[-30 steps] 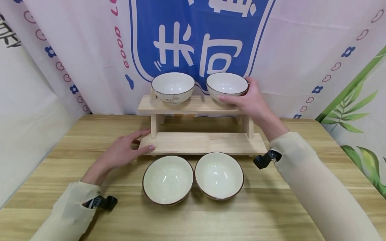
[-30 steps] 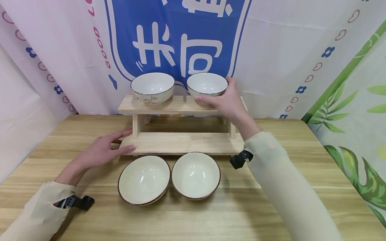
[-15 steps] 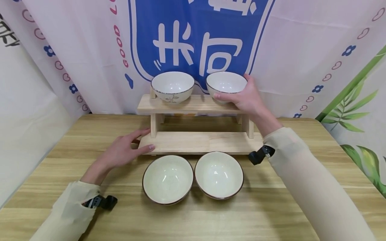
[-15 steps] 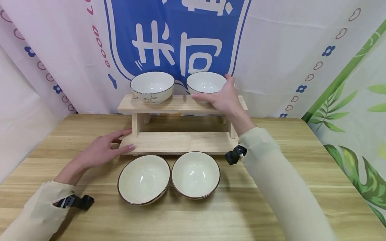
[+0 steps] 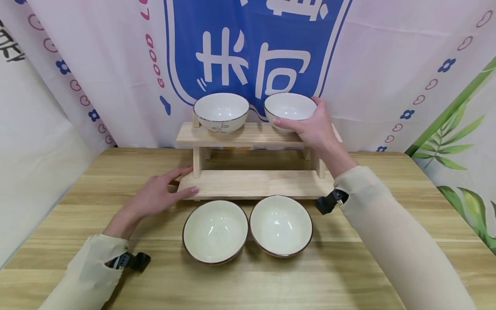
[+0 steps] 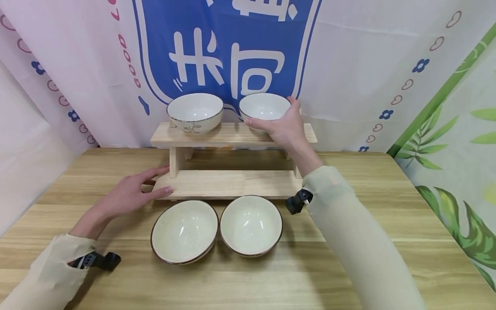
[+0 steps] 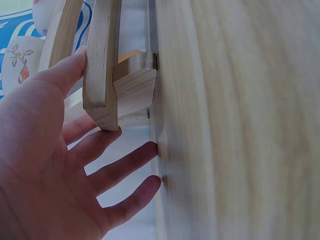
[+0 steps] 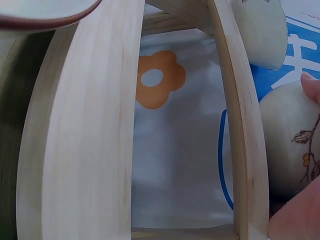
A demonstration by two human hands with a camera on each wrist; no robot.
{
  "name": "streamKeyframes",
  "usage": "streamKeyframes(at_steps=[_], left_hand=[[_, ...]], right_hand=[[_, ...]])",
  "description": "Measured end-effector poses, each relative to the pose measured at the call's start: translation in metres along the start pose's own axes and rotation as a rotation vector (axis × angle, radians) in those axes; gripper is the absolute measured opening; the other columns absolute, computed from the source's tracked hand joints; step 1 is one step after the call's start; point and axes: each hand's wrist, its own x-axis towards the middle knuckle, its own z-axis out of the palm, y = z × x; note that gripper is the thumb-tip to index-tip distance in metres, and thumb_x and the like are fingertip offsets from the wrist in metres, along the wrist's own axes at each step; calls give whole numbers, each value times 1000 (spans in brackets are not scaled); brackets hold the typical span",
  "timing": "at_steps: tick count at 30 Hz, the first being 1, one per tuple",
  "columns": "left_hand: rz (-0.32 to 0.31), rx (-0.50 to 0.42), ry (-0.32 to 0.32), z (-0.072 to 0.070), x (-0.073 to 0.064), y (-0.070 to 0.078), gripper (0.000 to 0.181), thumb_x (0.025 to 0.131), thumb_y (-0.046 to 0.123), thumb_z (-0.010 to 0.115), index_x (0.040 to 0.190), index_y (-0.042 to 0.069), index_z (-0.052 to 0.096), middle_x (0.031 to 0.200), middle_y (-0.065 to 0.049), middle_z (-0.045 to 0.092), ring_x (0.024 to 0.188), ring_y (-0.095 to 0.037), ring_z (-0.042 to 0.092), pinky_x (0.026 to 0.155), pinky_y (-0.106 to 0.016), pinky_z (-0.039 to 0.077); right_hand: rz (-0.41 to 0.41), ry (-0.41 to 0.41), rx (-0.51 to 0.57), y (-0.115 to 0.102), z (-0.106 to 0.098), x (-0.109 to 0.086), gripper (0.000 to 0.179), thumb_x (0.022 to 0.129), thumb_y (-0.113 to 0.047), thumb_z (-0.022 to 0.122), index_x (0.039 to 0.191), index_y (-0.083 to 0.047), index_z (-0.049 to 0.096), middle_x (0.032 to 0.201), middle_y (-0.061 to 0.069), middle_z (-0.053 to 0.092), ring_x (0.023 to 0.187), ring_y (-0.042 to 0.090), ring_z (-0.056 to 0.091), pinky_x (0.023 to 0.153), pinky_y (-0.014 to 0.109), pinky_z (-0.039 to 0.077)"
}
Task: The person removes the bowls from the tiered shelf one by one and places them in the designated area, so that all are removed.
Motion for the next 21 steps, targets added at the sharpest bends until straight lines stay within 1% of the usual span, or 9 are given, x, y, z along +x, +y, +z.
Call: streamKeyframes(at_steps=[7,13,21], left_hand=[[-9,-2,-7,0,-1,0,85,99,68,61,166,19,38,161,-26,50,133,-45,63,99,-59,58],[-6,-10,-5,0,-1,-1,85,99,67,62,166,20,39,159,-26,52,133,-45,63,96,-57,59],[2,-7,1,0,-1,-1,84,100,66,62,166,19,39,159,-26,52,132,-45,64,98,-58,58]], right_hand=[[-12,4,-18,1,0,-4,138,72,-55,96,169,-22,5,172,10,27,152,30,39,127,48,38],[-37,1,-6,3,-3,-9,134,73,-53,97,168,-19,9,171,10,29,151,30,40,126,48,40],[-68,-2,9,8,-10,-17,130,74,-47,97,167,-16,12,168,12,33,148,29,43,125,48,41]])
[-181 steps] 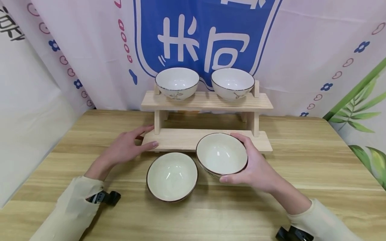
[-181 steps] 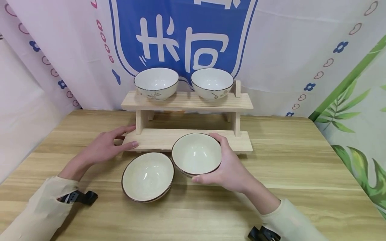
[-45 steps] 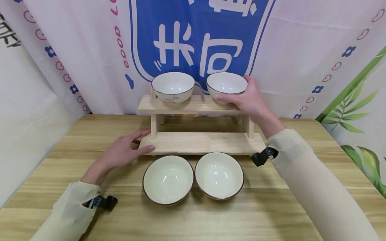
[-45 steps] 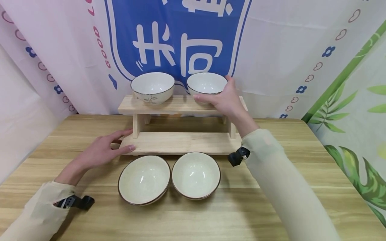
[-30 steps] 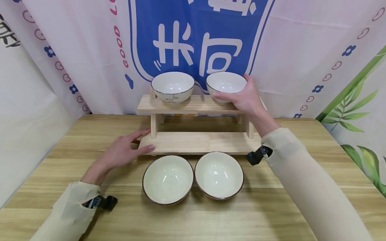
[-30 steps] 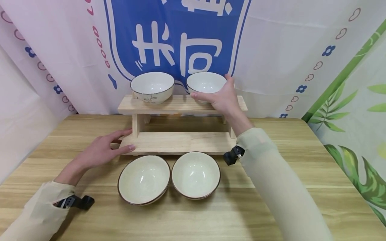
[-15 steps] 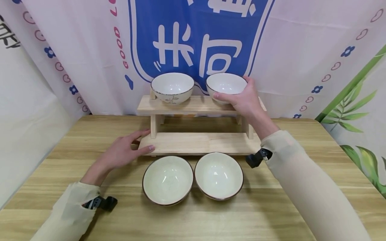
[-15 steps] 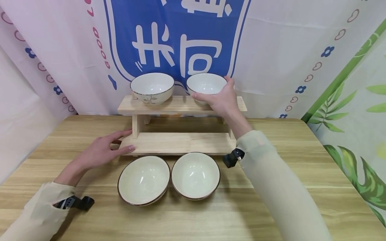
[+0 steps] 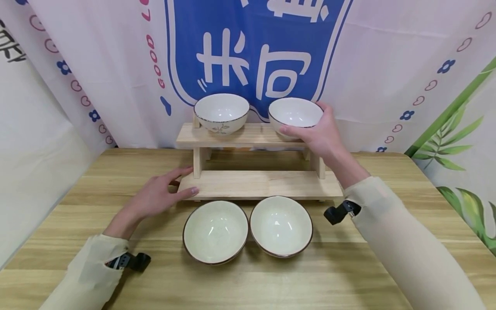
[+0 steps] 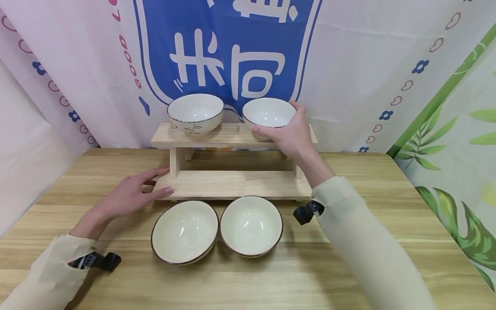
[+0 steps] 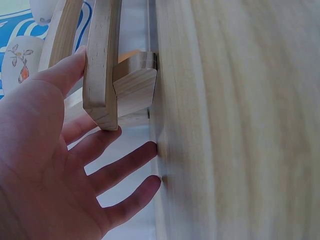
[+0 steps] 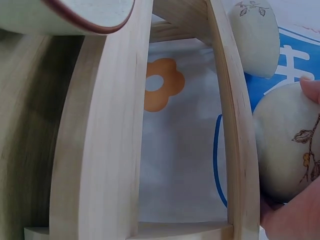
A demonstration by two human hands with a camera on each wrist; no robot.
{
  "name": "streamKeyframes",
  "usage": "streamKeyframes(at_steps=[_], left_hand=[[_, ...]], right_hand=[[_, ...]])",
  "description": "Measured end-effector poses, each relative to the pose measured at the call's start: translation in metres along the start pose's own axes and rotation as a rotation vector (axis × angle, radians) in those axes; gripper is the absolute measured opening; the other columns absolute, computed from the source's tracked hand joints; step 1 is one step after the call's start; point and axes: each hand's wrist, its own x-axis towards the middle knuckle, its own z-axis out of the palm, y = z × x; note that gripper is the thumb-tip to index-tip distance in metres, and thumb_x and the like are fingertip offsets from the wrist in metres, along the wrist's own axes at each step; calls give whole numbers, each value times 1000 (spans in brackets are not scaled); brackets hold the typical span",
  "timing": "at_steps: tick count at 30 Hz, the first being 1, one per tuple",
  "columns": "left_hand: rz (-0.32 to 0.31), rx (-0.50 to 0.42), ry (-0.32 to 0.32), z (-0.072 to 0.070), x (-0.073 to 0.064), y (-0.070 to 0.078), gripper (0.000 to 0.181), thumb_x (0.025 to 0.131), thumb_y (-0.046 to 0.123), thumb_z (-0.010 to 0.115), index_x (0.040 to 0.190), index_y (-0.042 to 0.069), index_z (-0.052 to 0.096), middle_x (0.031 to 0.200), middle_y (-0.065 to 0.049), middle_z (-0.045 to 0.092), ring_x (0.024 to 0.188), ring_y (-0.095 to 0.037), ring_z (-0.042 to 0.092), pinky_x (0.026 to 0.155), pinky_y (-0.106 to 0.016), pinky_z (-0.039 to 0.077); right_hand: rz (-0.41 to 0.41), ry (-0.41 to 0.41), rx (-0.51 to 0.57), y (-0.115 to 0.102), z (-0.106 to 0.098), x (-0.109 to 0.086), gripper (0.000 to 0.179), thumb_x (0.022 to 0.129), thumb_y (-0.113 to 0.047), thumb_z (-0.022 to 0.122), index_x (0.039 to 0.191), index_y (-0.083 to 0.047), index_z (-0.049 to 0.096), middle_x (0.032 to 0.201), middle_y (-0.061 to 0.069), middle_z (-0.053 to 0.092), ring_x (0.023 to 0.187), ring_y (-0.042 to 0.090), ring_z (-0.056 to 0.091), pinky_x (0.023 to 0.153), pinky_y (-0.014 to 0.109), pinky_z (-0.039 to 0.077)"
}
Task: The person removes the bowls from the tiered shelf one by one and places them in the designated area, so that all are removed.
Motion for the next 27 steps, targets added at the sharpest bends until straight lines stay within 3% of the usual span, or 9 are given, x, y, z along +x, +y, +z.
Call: streamKeyframes(at_steps=[27], left_hand=[[-8,8,-8,-1,1,0,85,100,67,61,166,20,38,162,-25,49,134,-45,62,101,-62,56]], right_hand=[[-56,-43,38,14,-35,-38,118,79,-25,96,167,-14,19,168,11,33,144,28,44,122,47,43]])
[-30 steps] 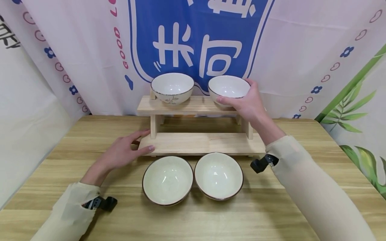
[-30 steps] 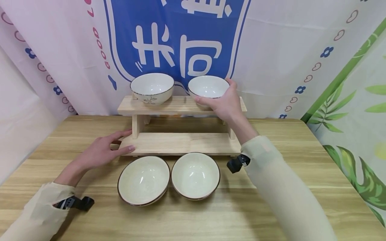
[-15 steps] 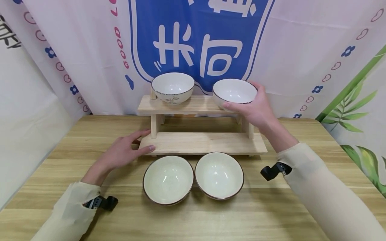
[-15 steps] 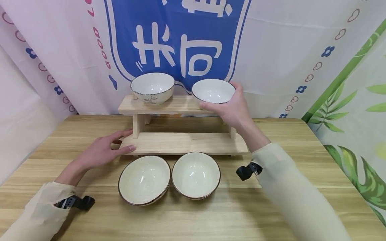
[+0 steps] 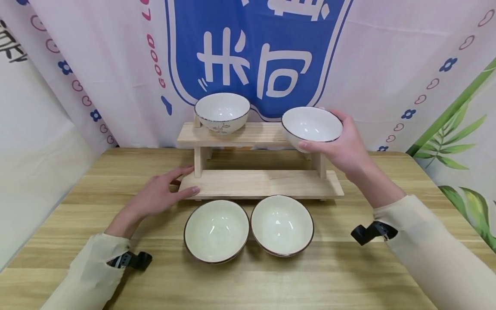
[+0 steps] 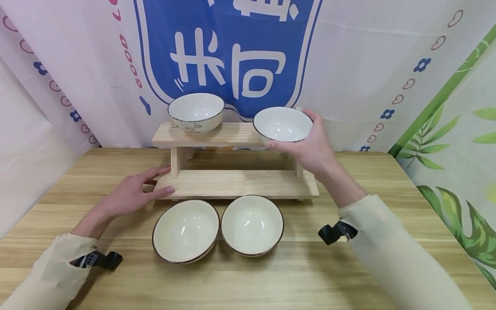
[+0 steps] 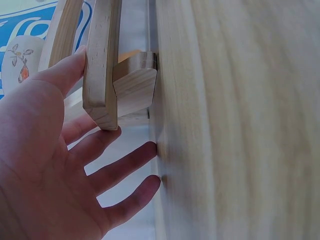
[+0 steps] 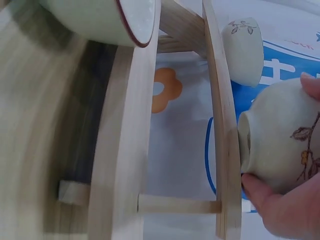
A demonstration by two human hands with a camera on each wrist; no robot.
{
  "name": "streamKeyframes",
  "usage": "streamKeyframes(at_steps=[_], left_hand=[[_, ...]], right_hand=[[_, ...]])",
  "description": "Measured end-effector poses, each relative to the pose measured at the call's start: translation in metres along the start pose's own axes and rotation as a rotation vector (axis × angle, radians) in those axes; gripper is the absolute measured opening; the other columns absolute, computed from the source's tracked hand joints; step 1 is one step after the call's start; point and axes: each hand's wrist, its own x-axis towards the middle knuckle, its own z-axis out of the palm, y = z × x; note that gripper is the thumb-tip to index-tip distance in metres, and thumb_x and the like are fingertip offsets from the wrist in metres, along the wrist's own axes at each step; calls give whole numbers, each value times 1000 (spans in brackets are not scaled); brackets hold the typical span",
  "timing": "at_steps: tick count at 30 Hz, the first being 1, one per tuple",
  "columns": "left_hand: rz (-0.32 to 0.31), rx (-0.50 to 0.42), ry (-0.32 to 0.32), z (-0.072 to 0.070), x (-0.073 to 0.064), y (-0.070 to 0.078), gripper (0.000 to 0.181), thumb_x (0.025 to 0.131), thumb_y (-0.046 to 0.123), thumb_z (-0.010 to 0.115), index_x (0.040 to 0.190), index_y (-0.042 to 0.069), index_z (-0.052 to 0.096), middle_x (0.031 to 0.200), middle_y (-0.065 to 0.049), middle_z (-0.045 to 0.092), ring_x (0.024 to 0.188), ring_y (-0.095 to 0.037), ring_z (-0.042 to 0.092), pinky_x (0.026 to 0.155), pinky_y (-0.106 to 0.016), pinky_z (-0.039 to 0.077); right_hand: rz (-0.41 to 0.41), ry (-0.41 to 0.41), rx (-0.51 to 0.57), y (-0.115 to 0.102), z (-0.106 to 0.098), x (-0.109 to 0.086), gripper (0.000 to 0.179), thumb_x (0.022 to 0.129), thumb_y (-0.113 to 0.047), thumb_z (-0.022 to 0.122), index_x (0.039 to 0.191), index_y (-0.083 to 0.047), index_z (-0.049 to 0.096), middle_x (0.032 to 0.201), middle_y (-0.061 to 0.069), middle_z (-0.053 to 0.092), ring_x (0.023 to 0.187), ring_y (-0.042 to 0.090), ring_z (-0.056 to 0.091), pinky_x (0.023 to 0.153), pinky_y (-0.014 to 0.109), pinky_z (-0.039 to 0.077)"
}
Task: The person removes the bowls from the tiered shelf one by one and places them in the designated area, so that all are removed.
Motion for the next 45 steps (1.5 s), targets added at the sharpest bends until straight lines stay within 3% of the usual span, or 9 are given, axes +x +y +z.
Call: streamKeyframes(at_steps=[5,11,14,22,30,34,45], left_hand=[[0,-4,1,0,0,-1,85,100,67,61,166,20,38,161,-25,49,134,-45,62,101,-61,56],[-5,-2,1,0,0,-1,85,100,68,61,166,20,38,162,-26,49,135,-46,62,101,-62,56],[-4,-2,2,0,0,0,85,100,68,61,166,20,38,161,-26,49,134,-46,62,100,-60,57],[-6,3,2,0,0,1,86,100,68,61,166,19,38,161,-26,49,133,-45,63,98,-59,58],[-5,1,5,0,0,0,86,99,68,61,166,20,37,160,-26,50,133,-45,63,98,-58,59],[-7,3,7,0,0,0,86,99,68,61,166,20,38,159,-27,51,133,-45,63,99,-59,58],[-7,12,8,-1,-1,2,85,100,66,62,166,18,38,157,-27,54,133,-45,63,103,-63,54]], right_hand=[[-30,-38,-4,4,-8,-10,114,81,-22,95,167,-16,20,166,9,36,144,24,45,120,41,45],[-67,-82,-31,11,-17,-27,110,83,-20,93,166,-16,21,163,8,38,142,23,46,105,16,51],[-78,-92,-8,16,-20,-35,107,83,-14,92,165,-16,24,161,7,40,140,21,47,99,10,50],[-124,-145,12,28,-32,-52,106,85,-5,88,167,-16,21,160,12,36,135,23,47,95,10,54],[-168,-174,55,42,-41,-61,107,82,6,86,166,-9,23,157,15,35,126,15,54,92,13,57],[-199,-190,38,49,-45,-66,107,80,8,86,166,-7,24,156,14,37,124,12,56,92,13,57],[-263,-274,130,68,-60,-78,110,71,19,82,164,-9,31,148,6,45,117,12,63,85,21,62]])
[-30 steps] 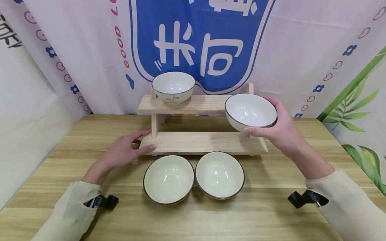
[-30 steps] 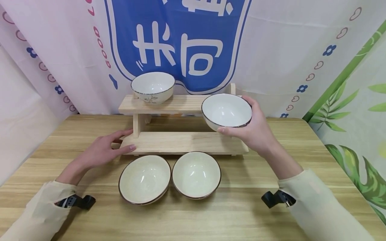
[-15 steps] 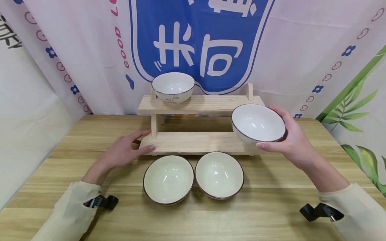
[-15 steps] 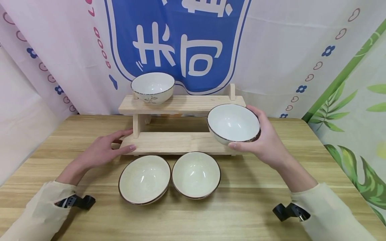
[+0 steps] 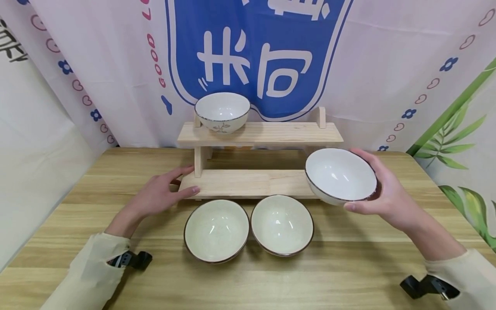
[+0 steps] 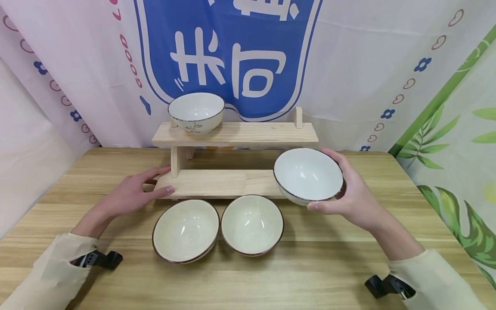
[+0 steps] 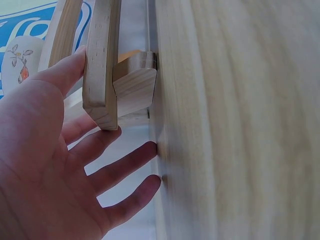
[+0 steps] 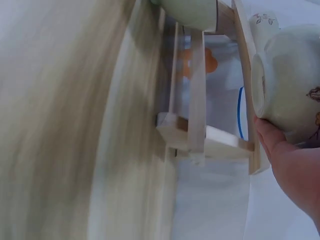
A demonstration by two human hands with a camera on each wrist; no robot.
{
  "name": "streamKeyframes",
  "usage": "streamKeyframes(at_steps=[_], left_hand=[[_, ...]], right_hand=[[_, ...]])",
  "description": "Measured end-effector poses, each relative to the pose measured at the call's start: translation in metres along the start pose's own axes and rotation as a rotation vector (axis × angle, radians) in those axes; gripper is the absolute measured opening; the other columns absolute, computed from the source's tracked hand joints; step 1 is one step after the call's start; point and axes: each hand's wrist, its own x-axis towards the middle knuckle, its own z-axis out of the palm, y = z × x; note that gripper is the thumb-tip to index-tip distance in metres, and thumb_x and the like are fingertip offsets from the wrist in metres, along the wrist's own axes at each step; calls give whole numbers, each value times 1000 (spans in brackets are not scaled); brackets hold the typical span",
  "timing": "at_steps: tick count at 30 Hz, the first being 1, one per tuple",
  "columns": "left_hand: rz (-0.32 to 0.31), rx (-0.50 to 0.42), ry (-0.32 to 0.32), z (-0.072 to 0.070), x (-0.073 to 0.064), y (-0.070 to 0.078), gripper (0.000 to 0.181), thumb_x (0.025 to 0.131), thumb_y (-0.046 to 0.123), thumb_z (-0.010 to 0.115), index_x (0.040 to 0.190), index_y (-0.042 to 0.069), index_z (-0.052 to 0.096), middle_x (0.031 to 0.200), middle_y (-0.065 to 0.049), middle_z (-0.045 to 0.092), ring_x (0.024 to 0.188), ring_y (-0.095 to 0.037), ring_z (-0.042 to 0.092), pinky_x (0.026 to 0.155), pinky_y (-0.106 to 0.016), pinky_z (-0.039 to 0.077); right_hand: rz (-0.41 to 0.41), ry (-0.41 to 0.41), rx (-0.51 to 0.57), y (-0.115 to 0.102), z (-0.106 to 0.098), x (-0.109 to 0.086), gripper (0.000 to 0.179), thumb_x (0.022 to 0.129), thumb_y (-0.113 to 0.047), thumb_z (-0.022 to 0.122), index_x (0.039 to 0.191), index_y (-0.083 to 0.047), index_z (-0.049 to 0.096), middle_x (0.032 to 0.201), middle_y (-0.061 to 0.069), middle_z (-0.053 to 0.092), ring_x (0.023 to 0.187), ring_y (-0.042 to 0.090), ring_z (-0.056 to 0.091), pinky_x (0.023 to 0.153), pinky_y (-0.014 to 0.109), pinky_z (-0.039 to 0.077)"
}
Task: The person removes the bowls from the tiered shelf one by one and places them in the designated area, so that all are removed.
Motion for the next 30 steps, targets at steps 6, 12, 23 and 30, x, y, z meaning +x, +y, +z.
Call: streamKeyframes(at_steps=[6,12,23,30], left_hand=[[-1,3,-6,0,0,0,85,100,66,61,166,18,37,158,-27,52,134,-46,62,104,-64,54],[1,-2,-6,1,1,-1,85,100,66,61,166,18,37,159,-26,52,134,-45,62,103,-63,54],[-7,-1,-11,0,1,0,86,100,68,61,167,19,37,159,-26,51,135,-45,61,104,-63,54],[-5,-7,-9,0,1,0,86,100,67,61,166,19,37,158,-27,53,135,-45,62,103,-62,55]], right_hand=[[-56,-75,12,11,-7,-11,112,67,24,80,163,-7,32,153,7,44,123,13,59,88,21,61],[-89,-141,28,23,-15,-21,116,64,27,78,164,-4,29,157,7,42,127,13,57,89,23,62],[-52,-222,-18,35,-21,-36,115,65,20,82,164,1,25,155,8,45,128,9,59,95,23,60],[-40,-261,-66,40,-23,-42,116,65,15,84,164,2,25,153,8,47,129,8,59,95,22,59]])
